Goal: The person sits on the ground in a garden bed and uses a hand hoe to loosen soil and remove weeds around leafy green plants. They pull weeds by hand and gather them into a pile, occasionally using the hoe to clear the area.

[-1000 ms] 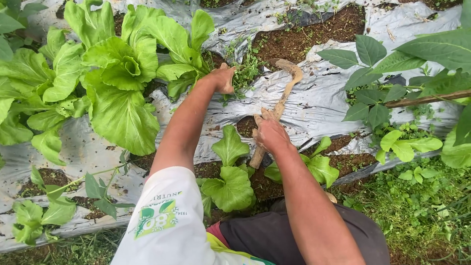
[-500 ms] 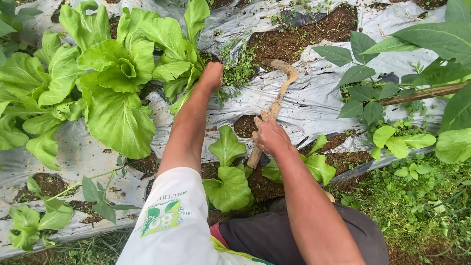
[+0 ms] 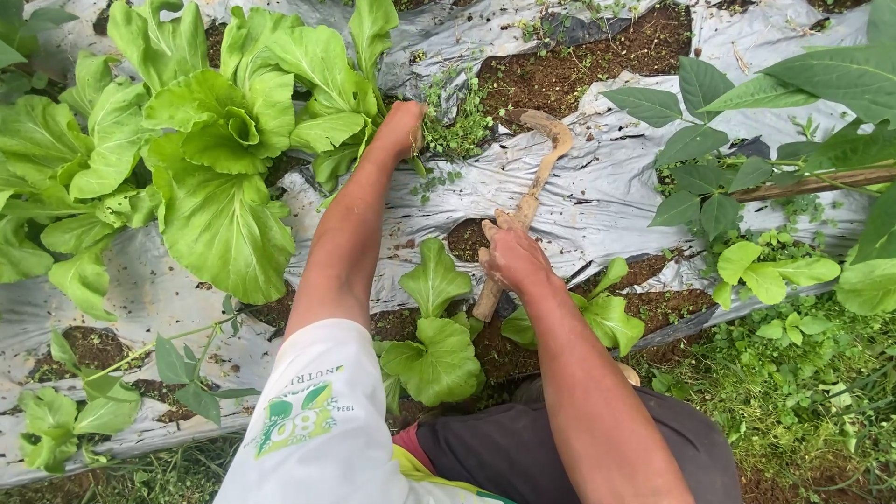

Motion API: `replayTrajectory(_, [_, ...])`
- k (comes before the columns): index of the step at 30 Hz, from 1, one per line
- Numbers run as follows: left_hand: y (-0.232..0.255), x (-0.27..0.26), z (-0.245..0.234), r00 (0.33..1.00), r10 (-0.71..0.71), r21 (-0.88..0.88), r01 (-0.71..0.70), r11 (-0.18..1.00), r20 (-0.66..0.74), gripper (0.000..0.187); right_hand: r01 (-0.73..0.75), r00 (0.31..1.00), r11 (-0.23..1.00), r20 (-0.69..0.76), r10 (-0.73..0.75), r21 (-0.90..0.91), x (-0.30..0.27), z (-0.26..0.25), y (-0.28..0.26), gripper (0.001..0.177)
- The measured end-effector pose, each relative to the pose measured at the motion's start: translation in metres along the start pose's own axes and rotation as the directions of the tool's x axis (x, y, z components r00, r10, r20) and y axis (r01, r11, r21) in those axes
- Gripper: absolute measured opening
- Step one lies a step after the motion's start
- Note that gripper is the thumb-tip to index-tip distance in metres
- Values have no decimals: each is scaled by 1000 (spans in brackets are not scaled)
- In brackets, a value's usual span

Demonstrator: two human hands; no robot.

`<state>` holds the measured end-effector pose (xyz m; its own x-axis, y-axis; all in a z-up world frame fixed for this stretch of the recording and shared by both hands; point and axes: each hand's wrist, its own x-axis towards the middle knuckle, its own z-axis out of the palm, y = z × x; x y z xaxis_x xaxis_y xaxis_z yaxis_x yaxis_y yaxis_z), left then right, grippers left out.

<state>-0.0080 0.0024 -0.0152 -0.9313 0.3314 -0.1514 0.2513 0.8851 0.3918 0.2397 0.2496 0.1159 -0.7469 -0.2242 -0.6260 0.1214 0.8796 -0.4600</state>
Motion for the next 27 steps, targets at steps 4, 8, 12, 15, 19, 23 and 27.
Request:
replayTrajectory(4, [10,-2,-10,999,42,-4,-43,999,-11,22,1,1000,998,-19,0,61,-14,-14,-16,64])
replayTrajectory(8, [73,-5,-77,985,-140,-98,149,984,97,76,-99,994,964,74,83,248,-20,-23,-28,62])
replayTrajectory(12, [111,-10,-115,885,-405,-652,449,611,230,18,-118,992,947,84,97,299,-24,-31,-34,68])
replayTrajectory(15, [103,-4,-84,987,-20,-141,43,989,160,42,-145,988,938,99,120,315,-31,-33,-36,78])
replayTrajectory(19, [124,-13,-68,972,-63,76,47,996,227,71,-115,992,959,88,95,260,-22,-26,-26,80])
replayTrajectory(23, [128,-22,-64,950,-110,130,74,989,291,104,-52,998,981,48,43,188,-14,-18,-14,75])
replayTrajectory(27, [136,-44,-103,937,-122,-202,195,960,328,103,-46,998,978,55,36,202,-15,-22,-16,73])
